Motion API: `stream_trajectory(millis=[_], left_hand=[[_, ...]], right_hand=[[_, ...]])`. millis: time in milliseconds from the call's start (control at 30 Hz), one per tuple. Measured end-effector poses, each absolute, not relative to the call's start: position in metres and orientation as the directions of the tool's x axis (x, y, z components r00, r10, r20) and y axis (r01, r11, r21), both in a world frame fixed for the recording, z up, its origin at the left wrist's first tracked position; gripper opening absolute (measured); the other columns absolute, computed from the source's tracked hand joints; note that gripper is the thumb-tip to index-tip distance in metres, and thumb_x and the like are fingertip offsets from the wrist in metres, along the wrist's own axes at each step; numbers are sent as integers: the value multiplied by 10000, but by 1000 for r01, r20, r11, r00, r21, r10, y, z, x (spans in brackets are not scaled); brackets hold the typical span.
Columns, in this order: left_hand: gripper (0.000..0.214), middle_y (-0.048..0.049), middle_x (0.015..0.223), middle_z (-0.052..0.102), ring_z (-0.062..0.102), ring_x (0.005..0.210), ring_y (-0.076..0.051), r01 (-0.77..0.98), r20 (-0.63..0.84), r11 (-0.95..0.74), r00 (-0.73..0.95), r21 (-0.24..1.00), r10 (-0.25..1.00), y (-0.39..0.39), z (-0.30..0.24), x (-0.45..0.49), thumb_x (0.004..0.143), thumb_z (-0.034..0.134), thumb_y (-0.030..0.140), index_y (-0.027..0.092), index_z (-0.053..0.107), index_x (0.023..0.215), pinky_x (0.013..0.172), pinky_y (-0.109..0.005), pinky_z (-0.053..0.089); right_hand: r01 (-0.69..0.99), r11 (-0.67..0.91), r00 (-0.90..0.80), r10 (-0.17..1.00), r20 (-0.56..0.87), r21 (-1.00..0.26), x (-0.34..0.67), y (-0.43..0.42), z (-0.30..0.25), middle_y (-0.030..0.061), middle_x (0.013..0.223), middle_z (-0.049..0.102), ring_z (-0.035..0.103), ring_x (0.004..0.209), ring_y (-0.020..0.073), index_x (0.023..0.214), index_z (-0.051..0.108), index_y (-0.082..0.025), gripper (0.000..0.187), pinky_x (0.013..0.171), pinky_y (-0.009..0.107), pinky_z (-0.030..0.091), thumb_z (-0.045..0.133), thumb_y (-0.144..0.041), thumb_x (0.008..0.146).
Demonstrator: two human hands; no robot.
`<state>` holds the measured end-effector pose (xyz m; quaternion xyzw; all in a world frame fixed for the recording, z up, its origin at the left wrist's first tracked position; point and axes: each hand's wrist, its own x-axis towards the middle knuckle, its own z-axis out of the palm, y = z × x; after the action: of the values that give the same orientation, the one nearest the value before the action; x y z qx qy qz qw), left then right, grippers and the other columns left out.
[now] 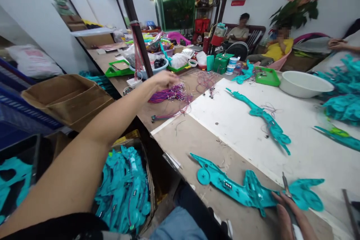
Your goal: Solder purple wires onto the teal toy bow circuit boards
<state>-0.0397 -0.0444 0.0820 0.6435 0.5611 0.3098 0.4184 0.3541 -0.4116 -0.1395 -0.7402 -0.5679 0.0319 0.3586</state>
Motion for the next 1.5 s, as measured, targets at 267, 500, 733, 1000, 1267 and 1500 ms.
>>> stream_trajectory(millis=[267,500,733,1000,1267,1500], left_hand=[[184,63,463,339,250,465,-75,370,73,-137,183,919,980,-27,148,-7,912,523,278,182,600,776,473,-223,223],[248,56,465,364,302,537,-108,539,384,-359,70,762,921,-17,176,36,916,503,230,206,578,681,553,-269,269],[239,60,586,524,398,749,-118,751,693,-463,10,470,721,-16,168,36,844,537,103,217,543,634,757,-257,297],[240,53,682,577,416,732,-101,777,835,-509,-39,371,549,-37,173,31,928,426,171,195,581,747,731,-246,312],[248,25,694,578,453,815,-124,794,797,-494,18,356,603,-56,170,35,969,370,224,174,595,878,732,-261,323],[167,26,711,619,474,830,-125,803,745,-462,33,377,666,-57,168,28,920,478,189,183,585,792,761,-256,334]], right_hand=[[827,-12,352,792,500,-563,339,-408,-134,77,1160,655,638,1035,279,1113,640,-184,453,955,399,481,449,-538,902],[817,-15,370,780,504,-577,337,-409,-128,82,1118,671,652,1015,256,1115,637,-172,441,935,364,495,463,-521,908],[823,32,351,756,552,-567,337,-409,-130,85,1072,694,667,980,253,1111,644,-164,418,902,360,516,492,-492,902],[783,19,387,768,510,-622,333,-409,-125,81,1030,707,656,1006,240,1118,637,-163,402,908,345,505,497,-474,906],[732,25,427,762,487,-681,333,-409,-128,91,1010,711,653,1003,243,1119,632,-148,421,928,366,495,513,-483,894],[684,-19,483,761,433,-729,329,-412,-118,96,1011,714,658,999,259,1121,630,-156,441,919,367,499,515,-512,887]])
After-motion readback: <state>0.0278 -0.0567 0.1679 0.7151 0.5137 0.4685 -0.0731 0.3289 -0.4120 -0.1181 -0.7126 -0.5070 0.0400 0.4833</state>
